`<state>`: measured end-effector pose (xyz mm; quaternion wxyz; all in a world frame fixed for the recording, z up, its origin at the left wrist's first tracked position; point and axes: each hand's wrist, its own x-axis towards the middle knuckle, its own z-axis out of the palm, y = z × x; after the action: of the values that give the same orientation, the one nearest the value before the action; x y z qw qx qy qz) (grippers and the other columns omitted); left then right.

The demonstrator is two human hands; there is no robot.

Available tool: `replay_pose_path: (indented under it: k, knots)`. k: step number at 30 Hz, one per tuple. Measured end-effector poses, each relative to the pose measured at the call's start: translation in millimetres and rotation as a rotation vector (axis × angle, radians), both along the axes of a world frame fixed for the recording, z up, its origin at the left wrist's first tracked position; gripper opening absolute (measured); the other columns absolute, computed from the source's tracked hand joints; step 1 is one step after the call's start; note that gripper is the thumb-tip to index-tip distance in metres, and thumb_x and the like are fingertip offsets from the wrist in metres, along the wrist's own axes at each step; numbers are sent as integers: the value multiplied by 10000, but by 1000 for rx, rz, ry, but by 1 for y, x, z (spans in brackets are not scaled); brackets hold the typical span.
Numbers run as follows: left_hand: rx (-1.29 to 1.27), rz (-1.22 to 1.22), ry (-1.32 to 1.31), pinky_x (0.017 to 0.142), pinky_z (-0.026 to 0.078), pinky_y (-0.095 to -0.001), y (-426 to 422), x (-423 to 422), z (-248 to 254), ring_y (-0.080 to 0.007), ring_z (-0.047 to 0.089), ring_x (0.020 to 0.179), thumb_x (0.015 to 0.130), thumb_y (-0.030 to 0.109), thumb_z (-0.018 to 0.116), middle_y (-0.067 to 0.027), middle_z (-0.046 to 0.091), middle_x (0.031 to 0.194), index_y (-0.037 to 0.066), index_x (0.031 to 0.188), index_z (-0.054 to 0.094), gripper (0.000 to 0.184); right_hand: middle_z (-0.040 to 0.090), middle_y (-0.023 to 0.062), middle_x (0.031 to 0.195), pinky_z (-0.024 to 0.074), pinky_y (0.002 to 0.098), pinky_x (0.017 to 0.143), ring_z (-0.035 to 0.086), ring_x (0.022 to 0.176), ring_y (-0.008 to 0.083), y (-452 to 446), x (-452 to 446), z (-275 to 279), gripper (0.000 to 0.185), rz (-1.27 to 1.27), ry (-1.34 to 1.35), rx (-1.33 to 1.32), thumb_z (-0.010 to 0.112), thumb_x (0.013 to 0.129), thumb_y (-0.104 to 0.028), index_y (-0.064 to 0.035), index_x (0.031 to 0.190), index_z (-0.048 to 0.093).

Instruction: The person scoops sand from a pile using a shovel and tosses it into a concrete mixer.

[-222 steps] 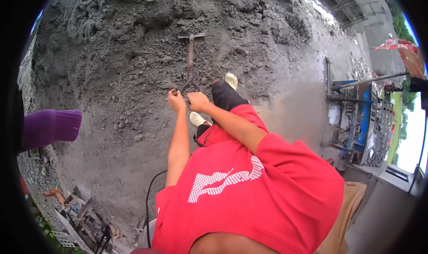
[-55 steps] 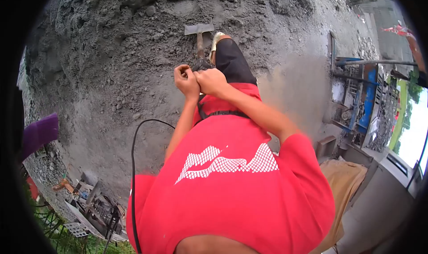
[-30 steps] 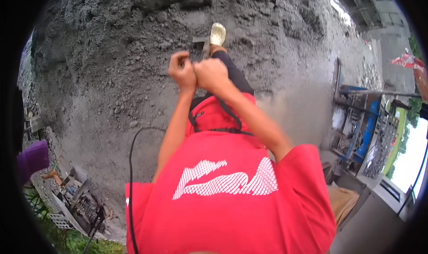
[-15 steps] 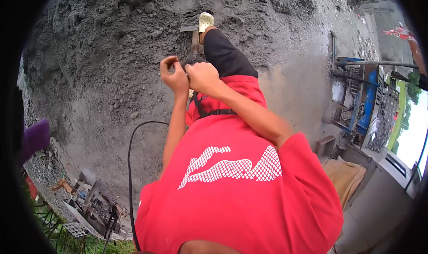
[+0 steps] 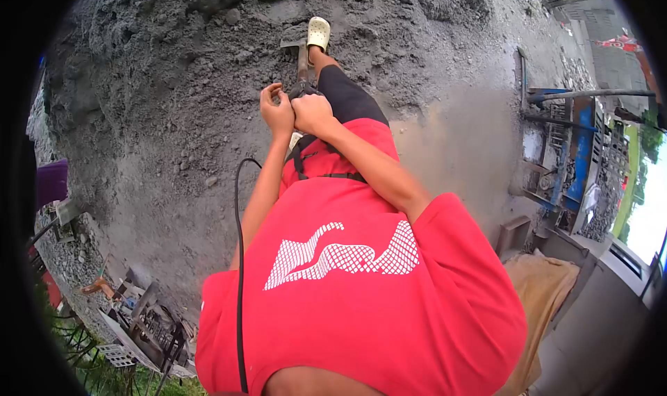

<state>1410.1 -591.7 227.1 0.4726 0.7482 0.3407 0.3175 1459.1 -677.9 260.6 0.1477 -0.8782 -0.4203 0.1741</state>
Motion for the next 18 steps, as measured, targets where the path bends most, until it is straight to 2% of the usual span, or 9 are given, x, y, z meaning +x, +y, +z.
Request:
replay_pose_path:
  k: [5, 6, 7, 9, 11, 13, 15, 16, 18]
  knots:
    - [49, -14, -44, 745, 463, -311, -16, 6, 34, -207, 583, 805, 782, -36, 530, -100, 580, 858, 0, 891, 583, 126, 638, 193, 680, 516, 442, 620, 643, 651, 349, -19, 4, 24, 186, -26, 49, 56, 597, 695, -231, -53, 699, 653]
    - [93, -45, 14, 748, 462, -305, -10, 18, 14, -204, 578, 807, 778, -46, 525, -102, 577, 869, -1, 879, 576, 122, 641, 191, 680, 516, 445, 616, 647, 650, 341, -16, 20, 8, 197, 5, 27, 55, 591, 704, -245, -58, 700, 655]
    - [39, -47, -60, 744, 462, -309, -7, 38, -28, -219, 578, 802, 779, -49, 499, -108, 580, 874, -4, 869, 571, 124, 651, 170, 685, 518, 438, 606, 654, 644, 323, -8, 40, -15, 203, 74, 1, -67, 584, 715, -268, -81, 704, 661]
    - [168, -76, -231, 757, 458, -320, -34, 40, -39, -235, 578, 815, 780, -49, 485, -116, 578, 869, -4, 873, 570, 134, 662, 145, 698, 520, 419, 590, 659, 639, 298, -33, 45, -47, 198, 76, -5, -66, 584, 720, -289, -110, 703, 666]
    - [-129, -196, -12, 784, 455, -341, -92, 28, -61, -270, 578, 838, 782, -35, 484, -137, 576, 889, -6, 885, 571, 138, 659, 121, 683, 499, 415, 562, 650, 620, 283, -89, 35, -57, 195, 19, 74, -79, 585, 725, -306, -127, 711, 661]
    - [0, -183, 126, 839, 425, -394, -109, 13, -78, -329, 542, 933, 796, 64, 523, -148, 565, 967, 10, 935, 576, 158, 662, 112, 684, 483, 406, 603, 648, 628, 268, -114, 19, -89, 194, -10, -39, 131, 559, 744, -293, -131, 708, 660]
    - [104, 6, 385, 865, 417, -414, -109, 14, -80, -352, 516, 1002, 808, 136, 539, -166, 536, 1060, 23, 1029, 556, 248, 660, 120, 687, 467, 424, 673, 649, 655, 273, -103, 14, -90, 179, -76, -21, 50, 570, 734, -267, -113, 710, 659]
    - [-94, 49, 472, 888, 408, -439, -105, 17, -94, -366, 495, 1038, 825, 209, 544, -189, 498, 1115, 30, 1098, 532, 326, 659, 125, 691, 467, 426, 685, 651, 671, 275, -100, 20, -89, 160, -57, 15, 29, 583, 721, -251, -109, 720, 657]
    - [-305, 22, 536, 926, 400, -434, -109, 25, -98, -392, 509, 1084, 859, 290, 530, -237, 536, 1145, 2, 1204, 492, 450, 663, 116, 739, 467, 420, 735, 649, 717, 277, -113, 26, -91, 148, -13, 92, -32, 619, 674, -201, -93, 771, 648]
